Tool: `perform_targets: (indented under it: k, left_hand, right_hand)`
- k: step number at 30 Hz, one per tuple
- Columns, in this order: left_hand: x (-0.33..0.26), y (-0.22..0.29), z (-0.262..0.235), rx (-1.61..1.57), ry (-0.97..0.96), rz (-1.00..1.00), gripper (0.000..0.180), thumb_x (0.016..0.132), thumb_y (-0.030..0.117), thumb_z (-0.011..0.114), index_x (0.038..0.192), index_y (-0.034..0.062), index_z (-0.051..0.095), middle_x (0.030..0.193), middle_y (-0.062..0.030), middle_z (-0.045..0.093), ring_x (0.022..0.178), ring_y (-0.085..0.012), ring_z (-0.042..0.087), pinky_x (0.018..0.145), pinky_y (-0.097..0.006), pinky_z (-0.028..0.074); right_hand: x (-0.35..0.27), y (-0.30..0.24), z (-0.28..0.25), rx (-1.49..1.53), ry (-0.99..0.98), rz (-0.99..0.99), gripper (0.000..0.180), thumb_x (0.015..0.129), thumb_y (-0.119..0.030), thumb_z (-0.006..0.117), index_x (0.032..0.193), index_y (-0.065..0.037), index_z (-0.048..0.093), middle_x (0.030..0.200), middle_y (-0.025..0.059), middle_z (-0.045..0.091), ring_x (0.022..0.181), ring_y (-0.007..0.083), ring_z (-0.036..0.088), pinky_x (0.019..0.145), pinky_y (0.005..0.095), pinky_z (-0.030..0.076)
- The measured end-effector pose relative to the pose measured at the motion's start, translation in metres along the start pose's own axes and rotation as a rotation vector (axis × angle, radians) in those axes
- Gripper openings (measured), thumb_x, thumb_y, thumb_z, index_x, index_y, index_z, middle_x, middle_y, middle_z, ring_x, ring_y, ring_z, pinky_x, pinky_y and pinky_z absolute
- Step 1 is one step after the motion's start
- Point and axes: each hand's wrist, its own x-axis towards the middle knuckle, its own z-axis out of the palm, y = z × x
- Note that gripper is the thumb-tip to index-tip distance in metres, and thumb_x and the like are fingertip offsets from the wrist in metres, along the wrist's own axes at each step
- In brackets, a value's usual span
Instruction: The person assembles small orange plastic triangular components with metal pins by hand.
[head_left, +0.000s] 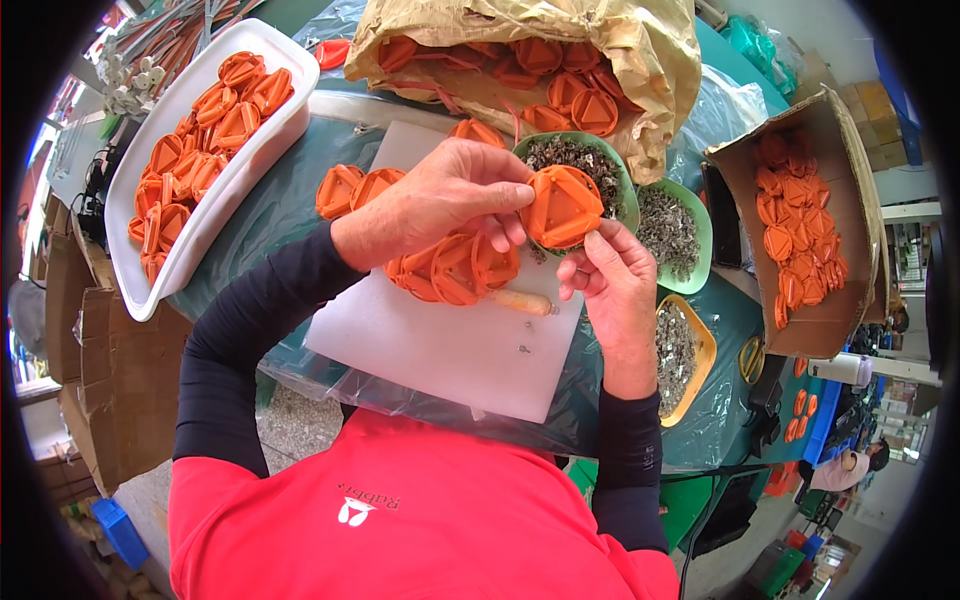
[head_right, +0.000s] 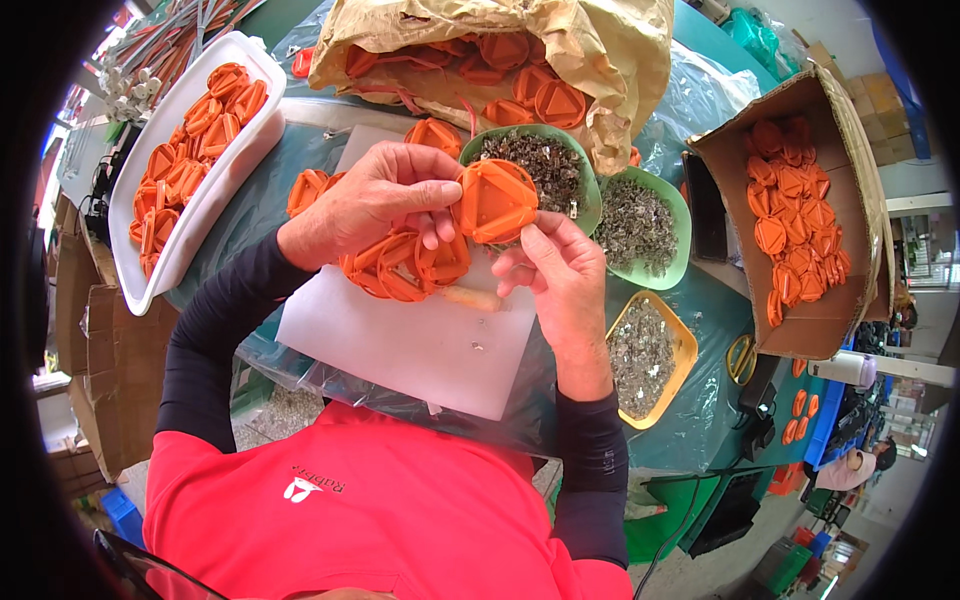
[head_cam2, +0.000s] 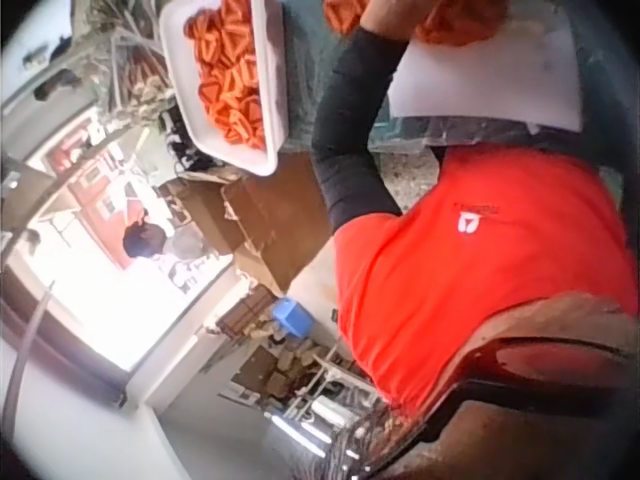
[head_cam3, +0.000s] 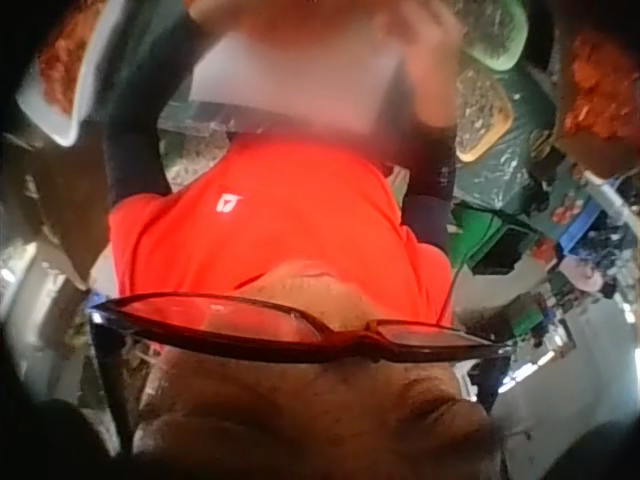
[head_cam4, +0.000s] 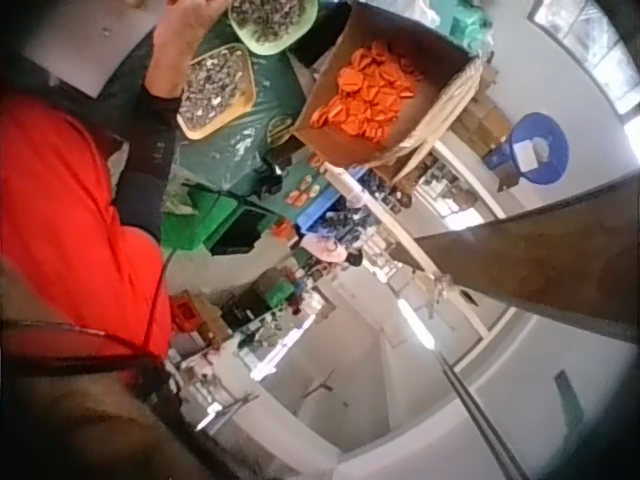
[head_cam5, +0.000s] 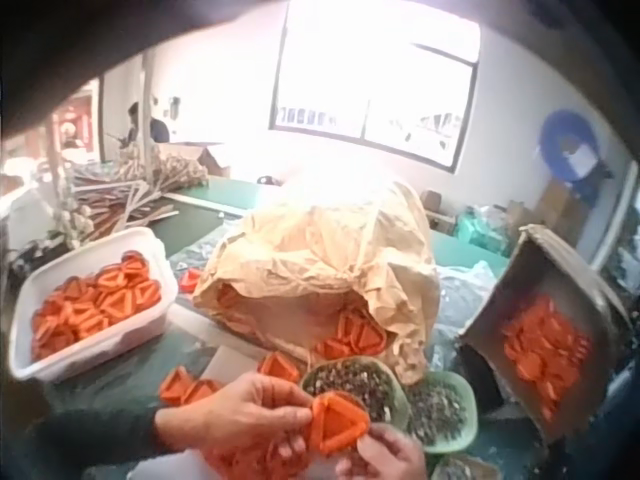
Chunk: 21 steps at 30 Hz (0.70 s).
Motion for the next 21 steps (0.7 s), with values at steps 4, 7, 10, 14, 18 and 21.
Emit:
perform_targets:
  k: [4, 7, 10, 14, 18, 21]
  left_hand:
    - [0.009, 0.001, -0.003, 0.081, 0.011, -0.022, 0.025, 0.09, 0.016, 0.057, 0.103, -0.0047, 0.058, 0.081, -0.0081, 0.063, 0.064, -0.0106, 0.063, 0.058, -0.019, 0.053]
    - [0.033, 0.009, -0.021, 0.442, 0.064, 0.109, 0.025, 0.088, 0.014, 0.057, 0.103, -0.0058, 0.059, 0.081, -0.0072, 0.064, 0.066, -0.01, 0.063, 0.058, -0.021, 0.052]
    - [0.08, 0.021, -0.051, 0.982, 0.344, 0.308, 0.027, 0.085, 0.014, 0.058, 0.106, -0.0018, 0.06, 0.081, -0.0071, 0.064, 0.066, -0.0115, 0.063, 0.057, -0.027, 0.05]
    - [0.158, 0.003, -0.087, 1.336, 0.416, 0.669, 0.026, 0.083, 0.017, 0.057, 0.105, 0.0026, 0.061, 0.084, -0.0121, 0.065, 0.069, -0.0214, 0.063, 0.064, -0.035, 0.05]
    - [0.184, -0.007, -0.064, 1.388, 0.459, 0.717, 0.027, 0.083, 0.021, 0.055, 0.104, 0.0038, 0.06, 0.087, -0.0171, 0.064, 0.078, -0.0303, 0.062, 0.07, -0.038, 0.05]
    - [0.187, 0.0, -0.042, 1.247, 0.399, 0.542, 0.024, 0.076, 0.022, 0.06, 0.093, 0.0058, 0.063, 0.09, -0.0156, 0.063, 0.086, -0.0321, 0.062, 0.074, -0.041, 0.049]
  right_hand:
    - [0.003, 0.0, -0.003, 0.015, 0.004, -0.021, 0.015, 0.09, -0.007, 0.053, 0.1, 0.005, 0.056, 0.086, 0.0127, 0.064, 0.064, 0.0163, 0.064, 0.05, 0.0273, 0.052]
    - [0.006, 0.003, -0.005, 0.017, 0.014, -0.024, 0.015, 0.089, -0.006, 0.052, 0.099, 0.005, 0.056, 0.085, 0.013, 0.064, 0.063, 0.0165, 0.063, 0.049, 0.0272, 0.051]
    - [0.006, 0.0, -0.005, 0.002, -0.003, -0.017, 0.015, 0.089, -0.005, 0.051, 0.098, 0.006, 0.057, 0.083, 0.0131, 0.064, 0.061, 0.0165, 0.062, 0.05, 0.0281, 0.05]
    - [0.001, -0.005, -0.001, -0.109, -0.03, 0.065, 0.016, 0.087, -0.003, 0.05, 0.096, 0.007, 0.058, 0.076, 0.0108, 0.063, 0.057, 0.0149, 0.06, 0.052, 0.0272, 0.049]
    - [-0.006, -0.008, -0.004, -0.3, -0.192, 0.159, 0.015, 0.086, -0.004, 0.052, 0.094, 0.007, 0.06, 0.076, 0.0102, 0.064, 0.054, 0.0133, 0.058, 0.05, 0.0248, 0.048]
    - [-0.01, -0.006, 0.004, -0.448, -0.387, 0.184, 0.014, 0.086, -0.003, 0.054, 0.094, 0.005, 0.061, 0.067, 0.0041, 0.06, 0.054, 0.0094, 0.057, 0.052, 0.0224, 0.047]
